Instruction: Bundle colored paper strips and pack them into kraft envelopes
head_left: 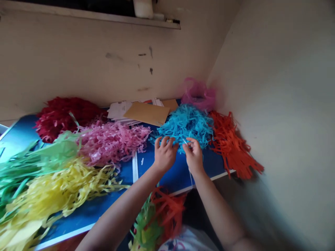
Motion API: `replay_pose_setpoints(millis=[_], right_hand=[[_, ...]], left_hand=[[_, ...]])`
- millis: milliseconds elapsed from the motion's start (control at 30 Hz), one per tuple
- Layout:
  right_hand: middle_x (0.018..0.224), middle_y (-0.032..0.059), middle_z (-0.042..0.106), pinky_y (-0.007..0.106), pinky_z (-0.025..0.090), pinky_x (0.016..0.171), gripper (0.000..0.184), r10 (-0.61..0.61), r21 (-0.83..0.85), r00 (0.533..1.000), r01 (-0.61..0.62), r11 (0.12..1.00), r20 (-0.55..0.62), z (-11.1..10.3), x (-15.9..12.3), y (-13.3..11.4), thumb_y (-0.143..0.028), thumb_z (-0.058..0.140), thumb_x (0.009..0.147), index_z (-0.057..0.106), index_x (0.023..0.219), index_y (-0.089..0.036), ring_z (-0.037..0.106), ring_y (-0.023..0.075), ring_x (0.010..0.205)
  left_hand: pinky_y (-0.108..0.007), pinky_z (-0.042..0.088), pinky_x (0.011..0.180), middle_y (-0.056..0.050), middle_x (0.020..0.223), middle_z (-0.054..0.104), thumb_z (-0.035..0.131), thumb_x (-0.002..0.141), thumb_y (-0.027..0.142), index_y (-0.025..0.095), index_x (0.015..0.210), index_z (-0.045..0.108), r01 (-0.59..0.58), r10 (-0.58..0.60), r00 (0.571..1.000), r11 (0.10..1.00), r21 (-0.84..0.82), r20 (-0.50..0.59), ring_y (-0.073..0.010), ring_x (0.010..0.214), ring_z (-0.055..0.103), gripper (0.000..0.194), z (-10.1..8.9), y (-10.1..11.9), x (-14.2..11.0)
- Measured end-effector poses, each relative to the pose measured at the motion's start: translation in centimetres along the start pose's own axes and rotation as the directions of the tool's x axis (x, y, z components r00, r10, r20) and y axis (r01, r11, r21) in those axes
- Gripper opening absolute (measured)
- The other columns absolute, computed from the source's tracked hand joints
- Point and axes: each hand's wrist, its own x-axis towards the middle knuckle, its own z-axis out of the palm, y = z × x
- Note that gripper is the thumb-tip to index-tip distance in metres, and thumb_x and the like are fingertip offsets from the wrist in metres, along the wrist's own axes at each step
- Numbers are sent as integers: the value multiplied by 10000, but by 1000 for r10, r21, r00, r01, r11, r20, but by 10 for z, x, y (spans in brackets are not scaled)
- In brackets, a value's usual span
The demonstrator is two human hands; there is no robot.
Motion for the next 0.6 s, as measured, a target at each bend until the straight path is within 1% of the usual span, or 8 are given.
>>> replay_pose_setpoints(millis=[67,133,200,300,400,500,567,600], right_hand=[[853,46,661,310,477,672,286,12,-17,1000,-12,1000,-2,1,4,11,-389,606,815,532,1010,-193,613,183,725],[916,80,686,351,484,784,263,20,-27,1000,-21,999,-8,-2,11,22,-371,627,773,539,945,-193,640,223,869],[969,92,689,379,468,861,268,31,-34,999,-32,999,-30,-7,20,35,-365,645,737,555,923,-193,634,242,958],[953,80,687,396,469,860,278,61,-32,996,-63,997,-72,-13,32,53,-384,647,717,573,907,-195,635,244,945],[913,64,689,384,483,815,295,80,-21,991,-83,996,-104,-12,38,63,-416,646,713,583,897,-195,645,237,904],[915,68,698,368,495,778,295,57,-12,993,-58,998,-107,-12,33,51,-433,648,725,606,888,-191,651,235,892],[991,88,704,361,499,760,299,21,-6,995,-22,1000,-102,-18,21,30,-427,647,755,631,934,-189,651,237,906],[1058,98,697,357,498,765,298,-16,-6,994,15,1000,-112,-23,11,17,-416,644,777,640,975,-193,647,239,937]], left_hand=[[-538,257,1107,-113,1150,690,532,870,123,229,892,741,-11,12,1000,999,-32,27,-308,1195,543,236,11,1,9],[-549,250,1113,-128,1131,693,571,827,99,203,797,738,2,-1,1000,996,-86,16,-320,1192,540,199,12,-6,19],[-563,247,1112,-116,1136,691,629,788,114,211,764,736,20,-22,1000,988,-151,-8,-329,1205,524,147,5,-14,27],[-532,327,1074,-87,1158,682,711,757,228,235,778,738,69,-95,993,955,-288,-77,-313,1191,532,34,-13,-23,35],[-434,466,956,-102,1153,681,666,804,375,206,827,715,127,-226,961,872,-473,-159,-265,1103,608,177,-28,-26,43],[-371,514,874,-102,1081,716,531,884,433,190,935,674,142,-345,914,768,-624,-216,-228,1029,662,286,-47,-24,43],[-372,497,916,-80,1082,721,563,873,414,205,979,654,120,-400,889,675,-728,-224,-223,1045,658,251,-67,-19,31],[-371,483,942,-69,1092,718,605,855,392,213,976,654,120,-419,886,621,-775,-199,-223,1058,650,222,-78,-16,20]])
